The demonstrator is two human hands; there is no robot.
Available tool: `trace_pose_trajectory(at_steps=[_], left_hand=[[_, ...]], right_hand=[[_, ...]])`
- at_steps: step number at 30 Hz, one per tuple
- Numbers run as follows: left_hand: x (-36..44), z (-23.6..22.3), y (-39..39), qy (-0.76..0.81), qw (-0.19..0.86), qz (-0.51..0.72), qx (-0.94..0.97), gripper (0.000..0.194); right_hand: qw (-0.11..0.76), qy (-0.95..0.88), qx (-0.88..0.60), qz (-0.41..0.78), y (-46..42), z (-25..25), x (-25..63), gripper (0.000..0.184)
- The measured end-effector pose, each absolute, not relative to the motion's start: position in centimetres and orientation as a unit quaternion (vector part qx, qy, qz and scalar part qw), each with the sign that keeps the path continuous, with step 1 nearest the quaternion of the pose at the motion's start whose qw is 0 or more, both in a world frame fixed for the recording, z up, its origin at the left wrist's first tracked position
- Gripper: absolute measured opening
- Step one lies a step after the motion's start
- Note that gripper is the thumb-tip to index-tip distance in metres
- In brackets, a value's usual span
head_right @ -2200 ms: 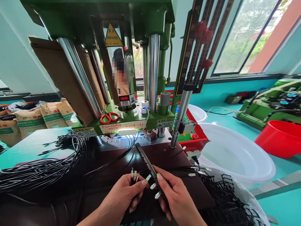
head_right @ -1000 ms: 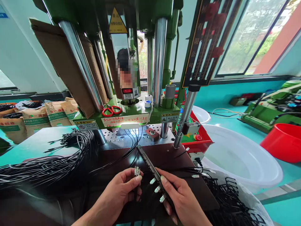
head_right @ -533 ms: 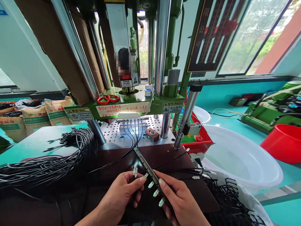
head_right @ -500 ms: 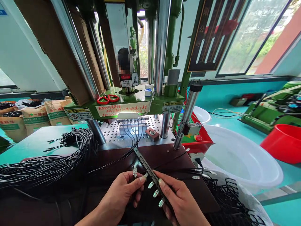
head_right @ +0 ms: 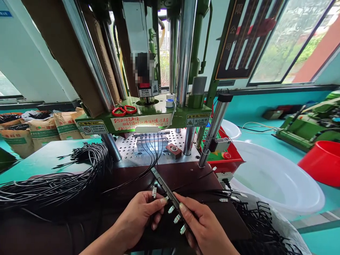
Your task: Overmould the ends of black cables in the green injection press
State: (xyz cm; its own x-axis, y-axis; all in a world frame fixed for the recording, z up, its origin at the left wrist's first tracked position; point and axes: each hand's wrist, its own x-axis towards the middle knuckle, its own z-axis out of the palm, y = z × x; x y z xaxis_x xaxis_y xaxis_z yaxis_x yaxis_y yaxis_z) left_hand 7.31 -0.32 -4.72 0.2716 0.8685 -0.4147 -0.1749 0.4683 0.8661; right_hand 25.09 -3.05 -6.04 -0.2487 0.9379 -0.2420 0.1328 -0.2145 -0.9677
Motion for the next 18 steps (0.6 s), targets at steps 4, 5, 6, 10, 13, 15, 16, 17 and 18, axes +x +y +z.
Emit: trace_pose_trajectory(at_steps=[4,5,6,10,13,15,16,17,18], left_hand=[[7.3,-5.2,-0.4,0.487,0.706,0.371,0.355,0.023],[7.4,-5.2,-0.3,0.486,0.707,0.373,0.354,0.023],[7.4,-5.2,-0.3,0.484,0.707,0.375,0.353,0.022],[7.0,-4.8,-0.5,0.472,0.721,0.376,0.34,0.023],[6.2,-4.6,-1.0,0.451,0.729,0.402,0.32,0.025],[5.7,-4.7,-1.2,0.44,0.731,0.422,0.306,0.025],[5.6,-4.7,-1.3,0.442,0.728,0.428,0.302,0.025],[5.5,-4.7,-1.3,0.449,0.724,0.427,0.303,0.025],[5.6,-4.7,-1.3,0.459,0.718,0.422,0.309,0.026]], right_hand=[[0.337,-0.532,-0.515,0.581,-3.1,-6.2,24.8,0.062],[0.34,-0.532,-0.515,0.58,-3.1,-6.3,24.7,0.062],[0.343,-0.53,-0.514,0.58,-3.0,-6.3,24.7,0.062],[0.352,-0.505,-0.524,0.589,-2.9,-5.9,24.9,0.063],[0.355,-0.489,-0.539,0.587,-3.0,-5.6,25.6,0.064],[0.356,-0.483,-0.539,0.592,-3.1,-5.6,26.1,0.065],[0.357,-0.48,-0.539,0.593,-3.2,-5.7,26.3,0.065],[0.359,-0.476,-0.54,0.594,-3.2,-5.8,26.4,0.065],[0.359,-0.474,-0.542,0.594,-3.3,-5.9,26.5,0.065]])
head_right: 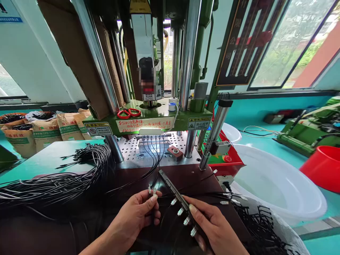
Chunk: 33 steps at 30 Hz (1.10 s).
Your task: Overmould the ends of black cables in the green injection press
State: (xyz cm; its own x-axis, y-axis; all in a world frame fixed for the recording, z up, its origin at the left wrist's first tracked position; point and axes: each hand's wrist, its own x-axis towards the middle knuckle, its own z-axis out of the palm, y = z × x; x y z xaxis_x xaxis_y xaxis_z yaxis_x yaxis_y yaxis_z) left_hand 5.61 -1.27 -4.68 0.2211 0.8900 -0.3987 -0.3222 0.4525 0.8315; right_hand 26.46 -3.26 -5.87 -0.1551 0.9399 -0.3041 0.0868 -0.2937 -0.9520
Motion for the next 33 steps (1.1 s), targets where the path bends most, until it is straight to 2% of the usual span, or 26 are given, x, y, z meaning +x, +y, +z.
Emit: trace_pose_trajectory(at_steps=[7,13,26,33], left_hand=[[7.1,-4.9,-0.6,0.512,0.666,0.382,0.384,0.024],[7.2,-4.9,-0.5,0.516,0.664,0.377,0.388,0.028],[7.3,-5.2,-0.6,0.524,0.655,0.369,0.401,0.019],[7.2,-5.6,-0.6,0.519,0.651,0.377,0.406,0.017]], right_hand=[[0.328,-0.497,-0.533,0.601,-3.2,-5.9,26.3,0.067],[0.321,-0.504,-0.532,0.6,-3.2,-5.8,26.4,0.066],[0.324,-0.559,-0.518,0.561,-3.4,-5.5,25.7,0.056],[0.31,-0.569,-0.515,0.562,-3.5,-6.0,25.8,0.057]])
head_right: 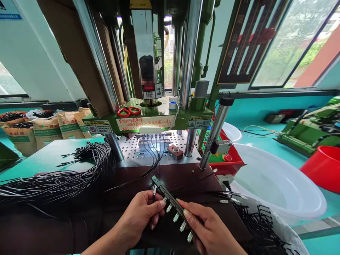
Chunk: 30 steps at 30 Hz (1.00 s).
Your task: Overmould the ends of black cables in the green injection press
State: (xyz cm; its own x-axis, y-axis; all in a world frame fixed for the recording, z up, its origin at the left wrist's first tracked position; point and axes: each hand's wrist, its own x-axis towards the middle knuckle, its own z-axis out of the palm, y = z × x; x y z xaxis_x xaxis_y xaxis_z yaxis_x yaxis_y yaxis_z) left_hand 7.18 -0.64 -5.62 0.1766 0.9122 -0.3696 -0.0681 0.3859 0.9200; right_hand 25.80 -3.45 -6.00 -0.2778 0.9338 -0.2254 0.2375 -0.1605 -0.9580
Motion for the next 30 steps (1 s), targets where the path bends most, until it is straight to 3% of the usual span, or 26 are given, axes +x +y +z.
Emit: trace_pose_trajectory(at_steps=[12,19,30], left_hand=[[5.5,-3.6,-0.9,0.492,0.64,0.448,0.385,0.026],[5.4,-4.6,-0.7,0.552,0.586,0.358,0.472,0.029],[5.5,-4.9,-0.7,0.557,0.599,0.341,0.463,0.03]], right_hand=[[0.337,-0.504,-0.534,0.589,-3.2,-5.9,26.4,0.059],[0.319,-0.501,-0.538,0.599,-3.2,-5.8,26.5,0.068],[0.29,-0.534,-0.535,0.587,-3.2,-5.7,26.4,0.065]])
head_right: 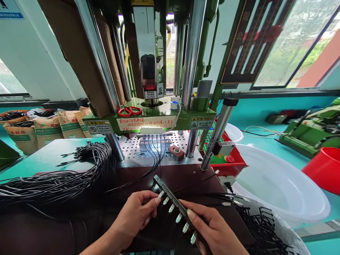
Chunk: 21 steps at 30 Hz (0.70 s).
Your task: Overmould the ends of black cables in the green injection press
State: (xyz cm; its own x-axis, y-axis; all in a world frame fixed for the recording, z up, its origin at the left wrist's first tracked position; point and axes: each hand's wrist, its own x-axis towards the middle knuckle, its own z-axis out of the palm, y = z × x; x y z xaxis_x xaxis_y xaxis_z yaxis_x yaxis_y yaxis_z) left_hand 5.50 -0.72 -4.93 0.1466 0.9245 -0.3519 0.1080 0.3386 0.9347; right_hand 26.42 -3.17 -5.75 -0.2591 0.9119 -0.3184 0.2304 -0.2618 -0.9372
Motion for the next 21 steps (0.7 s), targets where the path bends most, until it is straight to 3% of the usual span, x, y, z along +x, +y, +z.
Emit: trace_pose_trajectory(at_steps=[16,21], left_hand=[[5.3,-5.2,-0.1,0.539,0.616,0.335,0.467,0.028],[4.4,-0.3,-2.6,0.568,0.445,0.43,0.542,0.021]], right_hand=[[0.285,-0.555,-0.534,0.57,-3.3,-5.5,25.8,0.063],[0.297,-0.544,-0.529,0.579,-3.1,-4.9,27.4,0.059]])
